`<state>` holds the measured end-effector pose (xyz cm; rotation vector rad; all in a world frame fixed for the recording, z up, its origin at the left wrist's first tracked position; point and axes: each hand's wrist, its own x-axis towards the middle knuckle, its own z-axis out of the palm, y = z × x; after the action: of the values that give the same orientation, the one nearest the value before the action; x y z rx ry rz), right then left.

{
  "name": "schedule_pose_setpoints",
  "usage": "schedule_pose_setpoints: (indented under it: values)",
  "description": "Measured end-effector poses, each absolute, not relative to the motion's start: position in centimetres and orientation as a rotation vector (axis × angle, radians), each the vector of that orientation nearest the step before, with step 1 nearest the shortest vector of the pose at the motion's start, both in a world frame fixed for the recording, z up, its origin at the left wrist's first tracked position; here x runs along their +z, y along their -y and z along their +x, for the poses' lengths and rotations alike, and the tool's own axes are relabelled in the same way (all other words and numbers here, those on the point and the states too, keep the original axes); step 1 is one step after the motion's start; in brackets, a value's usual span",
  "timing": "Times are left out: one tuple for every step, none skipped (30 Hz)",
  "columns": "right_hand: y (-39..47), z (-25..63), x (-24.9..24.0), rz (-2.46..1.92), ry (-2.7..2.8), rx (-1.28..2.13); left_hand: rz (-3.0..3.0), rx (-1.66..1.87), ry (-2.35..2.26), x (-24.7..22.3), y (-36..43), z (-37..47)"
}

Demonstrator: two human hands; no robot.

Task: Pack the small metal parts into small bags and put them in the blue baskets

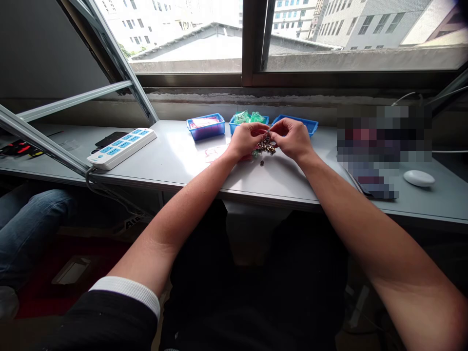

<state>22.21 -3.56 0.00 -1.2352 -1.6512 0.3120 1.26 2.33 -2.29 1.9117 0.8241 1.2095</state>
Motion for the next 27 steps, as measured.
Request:
schedule_pose_setpoints:
  values:
    - [3.6,22.2,0.0,-1.237,1.652,0.317,1.913,1.214,-0.821,-2.3,-2.4,1.3]
    - [3.6,22.2,0.0,-1.239,1.654,0.319,1.918,1.222,-0.820,-2.4,-2.4,1.3]
    - [3.6,22.2,0.1,-1.242,1.658,0.320,1.927,1.231,-0.821,-2.3,-2.4,1.3]
    - [3.6,22.2,0.1,-1.245,1.664,0.318,1.943,1.236,-0.829,-2.3,-2.4,1.2]
    - [3.7,22.1,0.2,-1.249,1.672,0.315,1.964,1.237,-0.840,-2.2,-2.3,1.2]
    - [3.7,22.1,0.2,-1.254,1.683,0.309,1.984,1.233,-0.854,-2.1,-2.2,1.2]
    - [3.7,22.0,0.2,-1.257,1.692,0.301,2.002,1.227,-0.865,-2.0,-2.1,1.2]
    - [3.8,22.0,0.2,-1.259,1.701,0.288,2.015,1.221,-0.873,-2.0,-2.0,1.2]
    - [3.8,22.0,0.2,-1.260,1.709,0.274,2.023,1.221,-0.876,-2.0,-2.0,1.2]
    - [3.8,22.0,0.1,-1.259,1.718,0.257,2.026,1.225,-0.875,-2.0,-1.9,1.2]
    - [3.8,22.0,0.1,-1.258,1.731,0.237,2.030,1.231,-0.869,-2.0,-2.0,1.2]
    - [3.8,22.1,0.0,-1.258,1.747,0.213,2.035,1.236,-0.861,-2.1,-2.1,1.1]
    - [3.8,22.1,0.0,-1.260,1.765,0.191,2.044,1.243,-0.856,-2.2,-2.2,1.1]
    - [3.8,22.1,0.0,-1.266,1.782,0.174,2.056,1.248,-0.855,-2.3,-2.3,1.1]
    - [3.9,22.1,0.0,-1.274,1.795,0.164,2.071,1.250,-0.856,-2.4,-2.4,1.1]
    - [3.9,22.1,0.1,-1.283,1.802,0.161,2.086,1.250,-0.856,-2.5,-2.5,1.1]
    - [4.0,22.2,0.1,-1.293,1.806,0.164,2.098,1.249,-0.856,-2.6,-2.5,1.1]
    - [4.0,22.2,0.2,-1.298,1.808,0.167,2.106,1.249,-0.854,-2.6,-2.6,1.1]
    - [4.1,22.2,0.2,-1.297,1.809,0.169,2.109,1.249,-0.848,-2.6,-2.6,1.1]
    - [4.1,22.2,0.2,-1.292,1.810,0.171,2.109,1.250,-0.838,-2.7,-2.6,1.1]
    - [4.1,22.2,0.1,-1.286,1.811,0.175,2.106,1.255,-0.828,-2.7,-2.7,1.2]
    - [4.1,22.2,0.1,-1.281,1.814,0.179,2.101,1.262,-0.817,-2.7,-2.8,1.3]
    - [4.0,22.3,0.0,-1.277,1.821,0.180,2.096,1.270,-0.806,-2.8,-2.9,1.4]
    - [4.0,22.3,-0.1,-1.273,1.832,0.174,2.091,1.279,-0.796,-2.8,-3.1,1.5]
    - [3.9,22.4,-0.2,-1.270,1.843,0.160,2.087,1.290,-0.794,-2.8,-3.2,1.5]
    - [3.8,22.4,-0.2,-1.267,1.852,0.139,2.084,1.301,-0.802,-2.8,-3.4,1.5]
    - [3.7,22.4,-0.2,-1.264,1.856,0.122,2.080,1.310,-0.821,-2.7,-3.4,1.5]
